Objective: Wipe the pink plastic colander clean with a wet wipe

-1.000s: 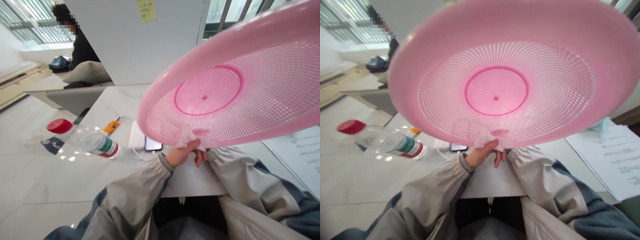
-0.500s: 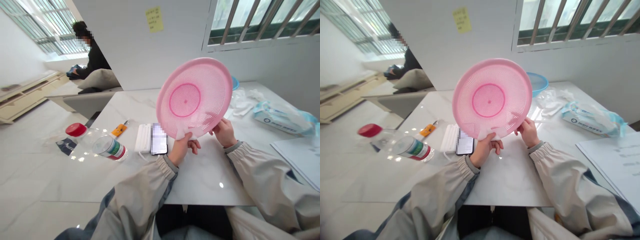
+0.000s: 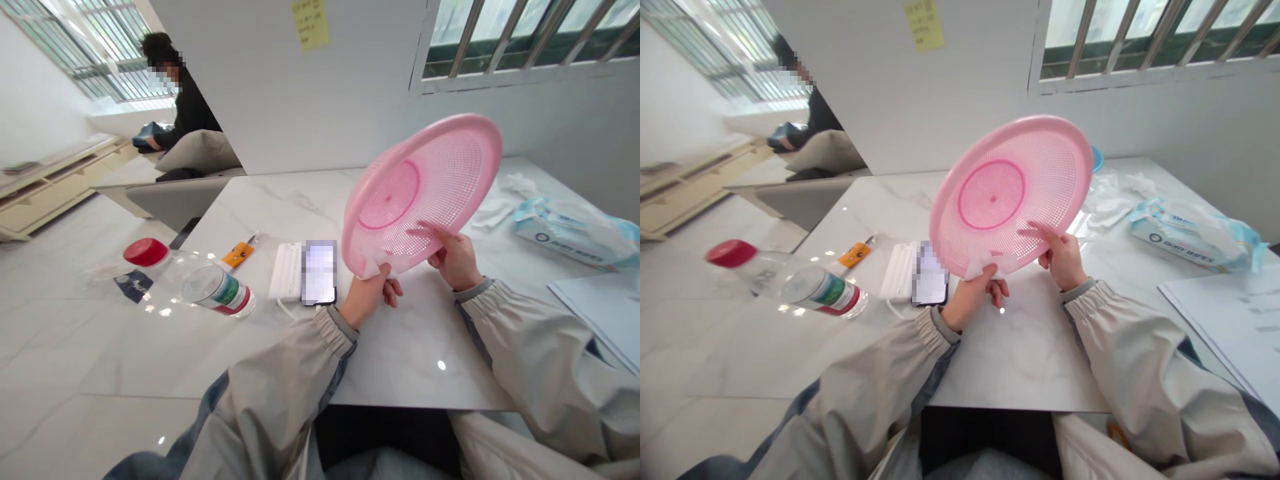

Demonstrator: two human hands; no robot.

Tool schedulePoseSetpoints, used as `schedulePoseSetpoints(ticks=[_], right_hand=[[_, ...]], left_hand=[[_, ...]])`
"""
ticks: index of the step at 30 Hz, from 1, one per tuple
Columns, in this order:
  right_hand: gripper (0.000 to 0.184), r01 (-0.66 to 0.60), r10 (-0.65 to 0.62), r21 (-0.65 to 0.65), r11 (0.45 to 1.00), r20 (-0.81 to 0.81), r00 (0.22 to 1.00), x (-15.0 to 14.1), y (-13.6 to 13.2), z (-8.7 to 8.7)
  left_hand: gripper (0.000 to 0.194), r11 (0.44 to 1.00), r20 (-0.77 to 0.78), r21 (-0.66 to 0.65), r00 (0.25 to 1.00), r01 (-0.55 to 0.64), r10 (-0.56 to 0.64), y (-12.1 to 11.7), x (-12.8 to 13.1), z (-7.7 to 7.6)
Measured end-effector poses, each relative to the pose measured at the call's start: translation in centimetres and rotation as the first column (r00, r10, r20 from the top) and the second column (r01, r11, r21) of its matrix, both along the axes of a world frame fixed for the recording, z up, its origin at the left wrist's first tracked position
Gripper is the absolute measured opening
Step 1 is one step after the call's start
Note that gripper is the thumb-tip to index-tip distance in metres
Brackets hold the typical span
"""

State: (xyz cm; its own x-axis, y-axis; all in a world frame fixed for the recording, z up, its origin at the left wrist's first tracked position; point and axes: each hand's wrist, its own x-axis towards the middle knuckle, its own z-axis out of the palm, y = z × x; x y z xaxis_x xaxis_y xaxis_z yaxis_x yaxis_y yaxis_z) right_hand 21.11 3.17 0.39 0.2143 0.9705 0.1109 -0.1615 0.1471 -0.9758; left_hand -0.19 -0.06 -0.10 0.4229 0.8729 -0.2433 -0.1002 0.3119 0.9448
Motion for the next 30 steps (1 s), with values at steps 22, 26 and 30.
schedulePoseSetpoints(ticks=[22, 26, 30], right_hand=[[0.040, 0.096, -0.094, 0.055, 0.994, -0.030, 0.995, 0.3, 0.3, -0.2], [0.041, 0.086, -0.086, 0.037, 0.996, -0.006, 0.996, 0.2, 0.3, -0.2], [0.037, 0.104, -0.104, 0.097, 0.990, 0.004, 0.995, 0.1, 0.3, -0.2]], left_hand=[[0.038, 0.995, -0.079, 0.101, 0.996, -0.024, 0.032, -0.5, -0.1, 1.1], [0.045, 0.993, -0.122, 0.106, 0.991, -0.049, 0.062, -0.5, 0.0, 1.4], [0.057, 0.976, -0.153, 0.166, 0.974, -0.143, 0.169, -0.5, -0.1, 1.8]])
